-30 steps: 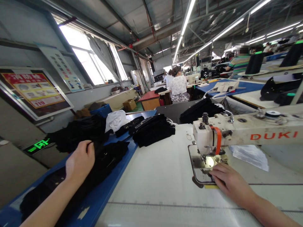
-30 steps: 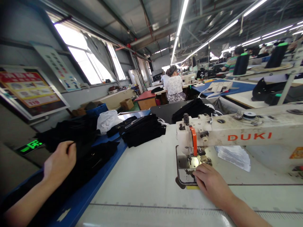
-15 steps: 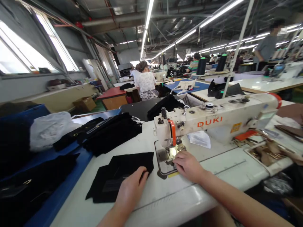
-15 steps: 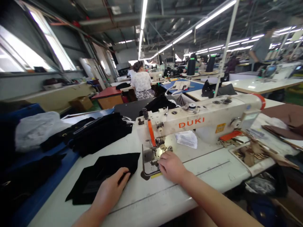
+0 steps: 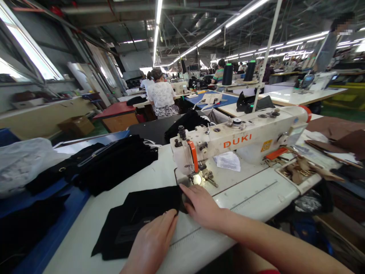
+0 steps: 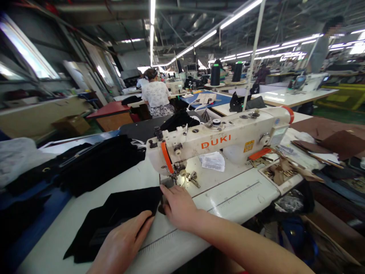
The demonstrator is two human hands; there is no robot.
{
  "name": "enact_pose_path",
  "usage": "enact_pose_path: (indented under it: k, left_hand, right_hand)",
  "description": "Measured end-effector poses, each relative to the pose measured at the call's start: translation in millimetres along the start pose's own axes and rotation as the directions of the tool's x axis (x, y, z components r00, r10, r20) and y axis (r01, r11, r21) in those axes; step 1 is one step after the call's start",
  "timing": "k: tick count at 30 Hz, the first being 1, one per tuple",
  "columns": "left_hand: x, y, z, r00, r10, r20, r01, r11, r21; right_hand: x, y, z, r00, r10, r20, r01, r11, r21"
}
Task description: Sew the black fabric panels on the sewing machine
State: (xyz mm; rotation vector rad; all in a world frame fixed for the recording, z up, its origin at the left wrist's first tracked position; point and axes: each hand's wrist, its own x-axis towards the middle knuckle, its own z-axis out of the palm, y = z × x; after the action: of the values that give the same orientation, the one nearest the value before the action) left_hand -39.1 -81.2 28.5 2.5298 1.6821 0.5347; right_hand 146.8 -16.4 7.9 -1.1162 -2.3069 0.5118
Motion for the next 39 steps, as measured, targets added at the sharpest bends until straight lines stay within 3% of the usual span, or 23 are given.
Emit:
enact_pose_path:
  k: [3, 5, 7, 10, 13, 17, 20, 25, 39]
  left_hand:
    - [6.7, 3.8, -4.1, 0.986, -0.016, 0.168, 0.038, 0.991, -0.131]
    - [15.1, -0.7, -3.3, 0.993, 0.001, 0.119, 0.019, 0.986, -0.164]
    - [22.8, -9.7, 2.0, 0.996, 0.075, 0.052, -0.069, 0.992, -0.103]
    - [27.2, -21.7, 16.7, 0.974, 0.18, 0.14, -0.188, 0.981, 0.046]
    - [26.1, -21.8, 33.1, 0.984, 0.079, 0.162, -0.106, 0.981, 0.163]
    - [33.6, -7.8, 47.1, 0.996, -0.062, 0.063, 0.046, 0.972, 0.228]
    - [46.4, 1.7, 51.9, 0.995, -0.103, 0.015, 0.097, 0.969, 0.226]
    - [57.5, 3.8, 54.7, 0.988, -0.154, -0.012, 0.153, 0.965, 0.213]
    - [56.7, 1.5, 52.4, 0.987, -0.158, 0.025, 0.147, 0.958, 0.246]
  right_hand:
    - [-4.1, 9.5, -4.7, 1.0, 0.011, -0.012, -0.011, 1.0, 0.008]
    - [-8.9, 15.5, -7.2, 0.999, 0.027, -0.044, -0.026, 0.999, 0.018]
    - [-15.0, 22.9, -10.2, 0.994, 0.037, -0.102, -0.034, 0.999, 0.035]
    - [-26.0, 40.1, -20.0, 0.981, -0.008, -0.195, 0.019, 0.998, 0.053]
    - [-35.3, 68.0, -40.5, 0.96, -0.063, -0.272, 0.064, 0.998, -0.008]
    - [-38.6, 112.7, -79.5, 0.942, 0.069, -0.328, -0.141, 0.969, -0.2]
    - [-36.7, 134.1, -101.8, 0.938, 0.222, -0.266, -0.303, 0.897, -0.321]
    - [-35.2, 137.5, -108.2, 0.948, 0.284, -0.144, -0.318, 0.826, -0.466]
    - [-29.5, 133.9, -110.7, 0.931, 0.32, -0.177, -0.365, 0.795, -0.484]
